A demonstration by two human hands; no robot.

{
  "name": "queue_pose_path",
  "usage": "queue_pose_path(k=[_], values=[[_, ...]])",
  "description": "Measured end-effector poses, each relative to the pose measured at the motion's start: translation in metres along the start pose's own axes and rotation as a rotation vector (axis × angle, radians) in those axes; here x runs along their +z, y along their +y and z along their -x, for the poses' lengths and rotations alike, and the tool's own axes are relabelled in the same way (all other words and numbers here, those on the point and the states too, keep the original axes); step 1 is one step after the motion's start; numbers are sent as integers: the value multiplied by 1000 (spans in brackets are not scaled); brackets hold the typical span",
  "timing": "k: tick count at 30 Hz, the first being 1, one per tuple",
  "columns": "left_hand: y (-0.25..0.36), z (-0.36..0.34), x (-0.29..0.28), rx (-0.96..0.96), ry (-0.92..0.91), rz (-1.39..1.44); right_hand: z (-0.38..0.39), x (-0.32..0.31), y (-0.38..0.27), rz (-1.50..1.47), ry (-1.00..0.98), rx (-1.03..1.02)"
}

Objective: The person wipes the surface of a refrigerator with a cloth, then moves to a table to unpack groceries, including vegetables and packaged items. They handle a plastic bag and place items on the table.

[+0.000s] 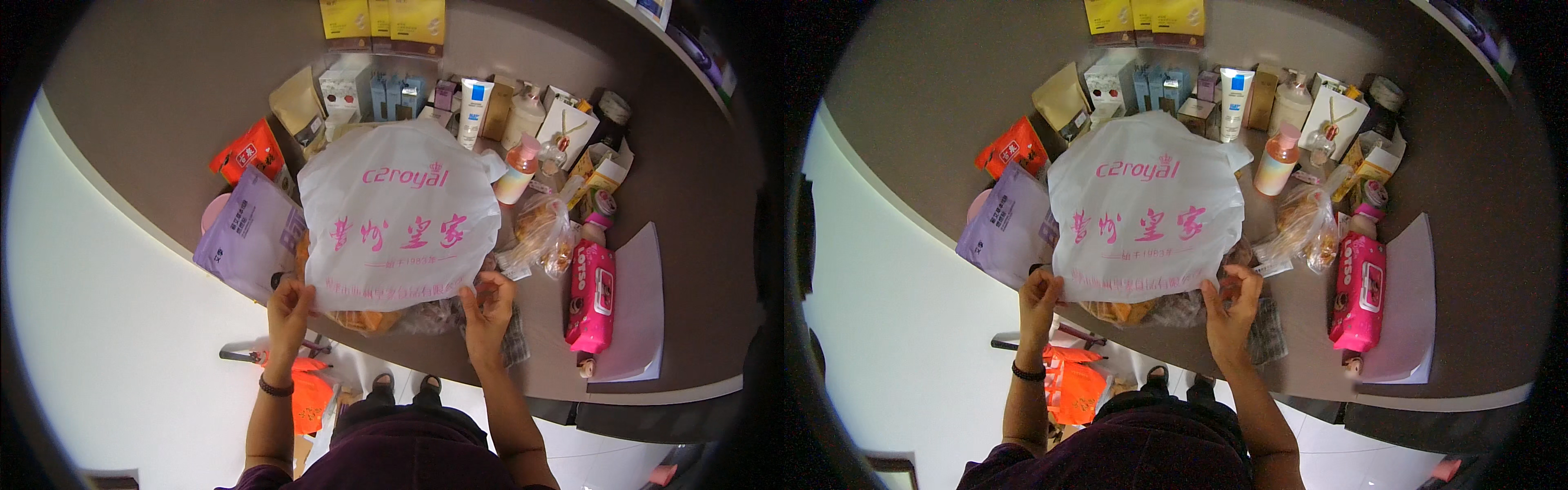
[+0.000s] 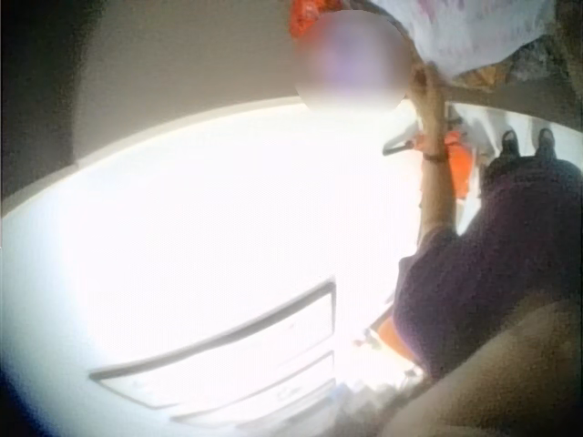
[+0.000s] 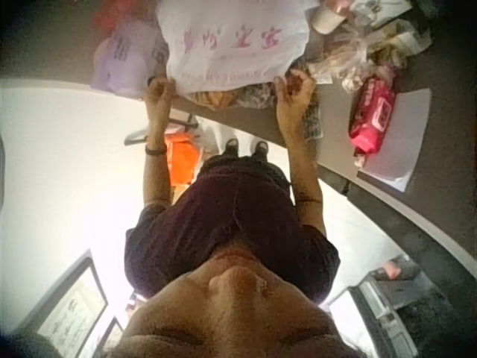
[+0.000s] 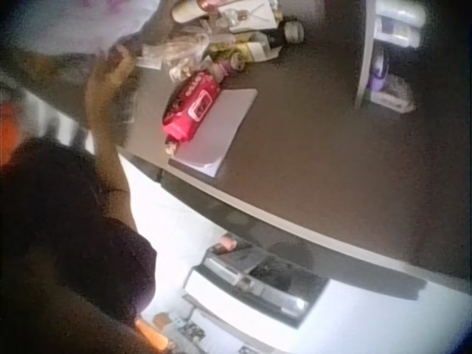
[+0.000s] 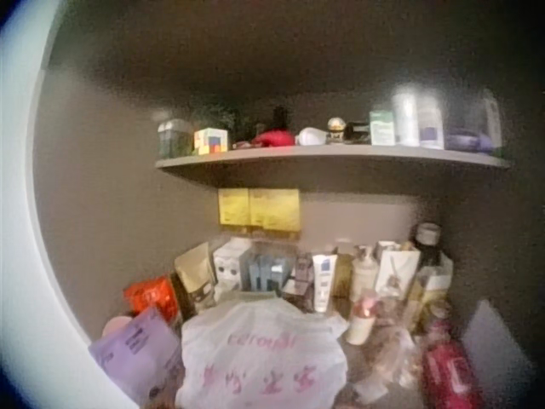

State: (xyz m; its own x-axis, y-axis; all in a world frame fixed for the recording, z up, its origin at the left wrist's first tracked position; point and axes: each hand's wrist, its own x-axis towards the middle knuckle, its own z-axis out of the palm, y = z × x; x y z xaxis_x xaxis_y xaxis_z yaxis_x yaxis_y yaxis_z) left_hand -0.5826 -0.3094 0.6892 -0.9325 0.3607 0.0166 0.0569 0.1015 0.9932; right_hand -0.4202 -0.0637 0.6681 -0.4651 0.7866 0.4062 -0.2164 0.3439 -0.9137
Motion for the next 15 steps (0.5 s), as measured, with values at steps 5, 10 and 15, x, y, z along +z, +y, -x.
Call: queue_pose_path(k=[5,10,15], values=[[58,-19,5,494,199,-528,2,-4,9,-83,-82,99],[177,-54,67,1082,-18,-744,-1,-6,3,-129,-117,51],[180,-122,147,1261,-259,-1039,-2,-11,0,-130,-162,61]])
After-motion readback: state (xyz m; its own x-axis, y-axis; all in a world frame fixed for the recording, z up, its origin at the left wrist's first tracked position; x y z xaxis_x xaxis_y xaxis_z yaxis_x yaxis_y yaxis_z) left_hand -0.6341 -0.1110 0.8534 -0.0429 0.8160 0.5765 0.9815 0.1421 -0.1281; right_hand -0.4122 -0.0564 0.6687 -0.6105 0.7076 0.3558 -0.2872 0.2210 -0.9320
